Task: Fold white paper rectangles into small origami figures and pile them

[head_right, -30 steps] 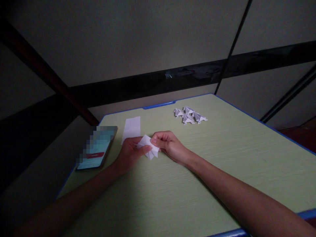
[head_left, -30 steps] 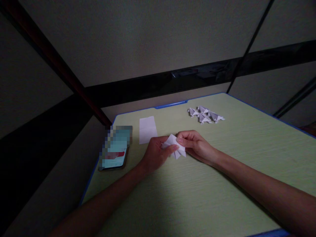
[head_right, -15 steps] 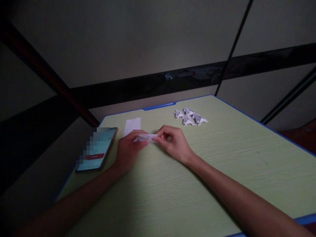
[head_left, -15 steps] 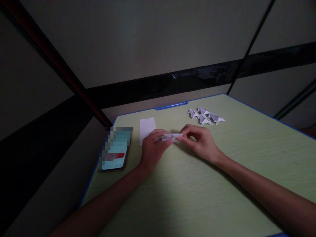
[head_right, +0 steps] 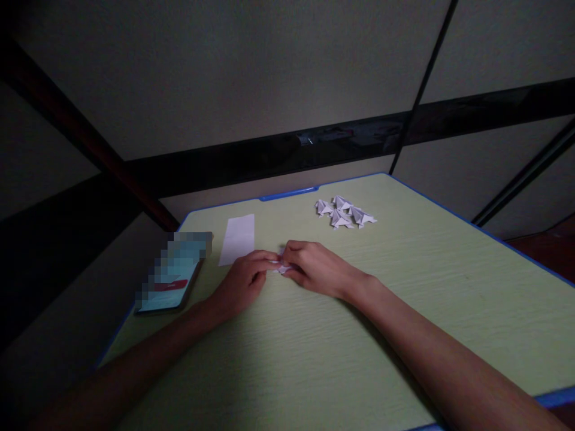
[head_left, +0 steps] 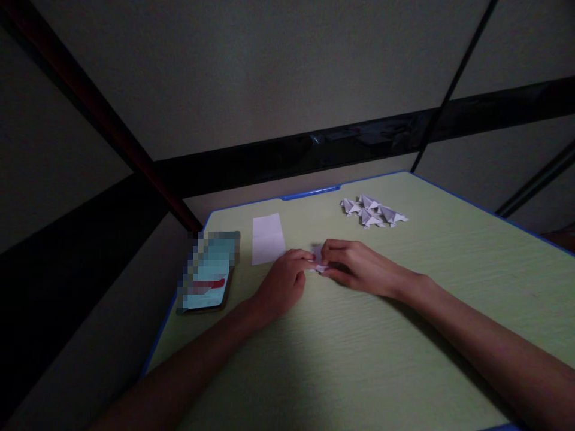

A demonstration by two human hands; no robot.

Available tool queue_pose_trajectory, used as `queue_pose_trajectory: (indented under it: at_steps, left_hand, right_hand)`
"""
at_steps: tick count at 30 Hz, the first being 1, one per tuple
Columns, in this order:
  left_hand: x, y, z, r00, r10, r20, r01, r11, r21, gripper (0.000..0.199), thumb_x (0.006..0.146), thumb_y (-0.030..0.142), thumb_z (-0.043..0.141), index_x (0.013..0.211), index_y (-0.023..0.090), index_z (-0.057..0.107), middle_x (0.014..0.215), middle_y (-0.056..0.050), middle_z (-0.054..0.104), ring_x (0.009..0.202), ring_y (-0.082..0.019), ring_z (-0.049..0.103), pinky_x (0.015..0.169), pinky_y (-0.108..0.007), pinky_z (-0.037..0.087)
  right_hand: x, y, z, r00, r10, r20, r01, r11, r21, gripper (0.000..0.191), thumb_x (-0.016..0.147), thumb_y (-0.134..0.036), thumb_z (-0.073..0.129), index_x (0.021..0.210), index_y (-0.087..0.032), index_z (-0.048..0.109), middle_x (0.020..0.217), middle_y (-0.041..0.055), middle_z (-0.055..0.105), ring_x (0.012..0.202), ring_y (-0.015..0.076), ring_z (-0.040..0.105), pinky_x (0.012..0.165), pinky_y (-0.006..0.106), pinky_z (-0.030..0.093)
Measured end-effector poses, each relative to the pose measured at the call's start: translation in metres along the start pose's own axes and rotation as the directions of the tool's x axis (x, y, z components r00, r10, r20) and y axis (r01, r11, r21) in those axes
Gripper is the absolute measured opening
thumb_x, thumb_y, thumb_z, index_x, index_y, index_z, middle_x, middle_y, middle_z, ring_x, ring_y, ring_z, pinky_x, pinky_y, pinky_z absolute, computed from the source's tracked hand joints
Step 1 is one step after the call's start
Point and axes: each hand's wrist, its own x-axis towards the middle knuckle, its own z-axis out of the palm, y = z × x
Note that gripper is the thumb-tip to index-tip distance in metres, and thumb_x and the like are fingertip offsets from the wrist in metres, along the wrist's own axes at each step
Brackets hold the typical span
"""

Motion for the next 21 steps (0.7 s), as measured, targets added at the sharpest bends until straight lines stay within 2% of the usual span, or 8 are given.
queue_pose_trajectory:
  at_steps: [4,7,10,15,21]
  left_hand:
    - [0.001,0.0,-0.004,1.0,0.004,0.024,-0.006,0.997,0.077,0.029,0.066,-0.001,0.039,0.073,0.012,0.064,0.089,-0.009,0.065,0.087,-0.017,0.058,0.081,-0.031,0.044]
    - [0.003,-0.002,-0.006,0.999,0.02,0.038,-0.023,0.995,0.1,0.029,0.065,-0.001,0.039,0.069,0.012,0.064,0.087,-0.008,0.066,0.084,-0.017,0.06,0.079,-0.03,0.046]
    - [0.004,-0.004,-0.006,0.999,0.042,0.016,-0.043,0.996,0.074,0.031,0.065,-0.002,0.038,0.071,0.012,0.065,0.085,-0.008,0.067,0.083,-0.016,0.061,0.079,-0.029,0.046]
    - [0.003,-0.006,-0.007,0.998,0.066,-0.01,-0.066,0.998,-0.012,0.032,0.066,-0.001,0.037,0.075,0.012,0.065,0.09,-0.009,0.066,0.087,-0.014,0.06,0.082,-0.029,0.045]
    - [0.0,-0.008,-0.007,0.995,0.1,-0.019,-0.1,0.995,0.013,0.032,0.066,0.0,0.038,0.078,0.012,0.064,0.092,-0.01,0.066,0.088,-0.014,0.06,0.082,-0.031,0.046]
  right_hand:
    - [0.0,-0.01,0.001,0.999,0.031,-0.012,-0.032,0.99,-0.141,0.017,0.08,-0.022,0.045,0.089,-0.012,0.056,0.084,0.0084,0.055,0.073,0.016,0.051,0.063,0.027,0.036]
    - [0.002,-0.016,0.003,0.999,0.012,-0.035,-0.019,0.979,-0.205,0.017,0.08,-0.014,0.041,0.088,-0.011,0.056,0.081,0.0082,0.056,0.072,0.0154,0.051,0.062,0.026,0.033]
    - [0.005,-0.015,0.005,0.996,0.083,-0.045,-0.09,0.98,-0.178,0.017,0.078,-0.008,0.039,0.082,-0.011,0.056,0.077,0.0074,0.056,0.065,0.0128,0.05,0.059,0.025,0.031]
    - [0.009,-0.006,0.007,0.968,0.239,-0.077,-0.247,0.962,-0.115,0.013,0.074,-0.009,0.041,0.07,-0.011,0.054,0.071,0.0061,0.057,0.059,0.0111,0.048,0.055,0.023,0.028]
    - [0.011,-0.003,0.008,0.964,0.244,-0.103,-0.253,0.964,-0.079,0.016,0.076,-0.011,0.04,0.068,-0.012,0.053,0.068,0.0059,0.055,0.057,0.0113,0.046,0.054,0.024,0.027]
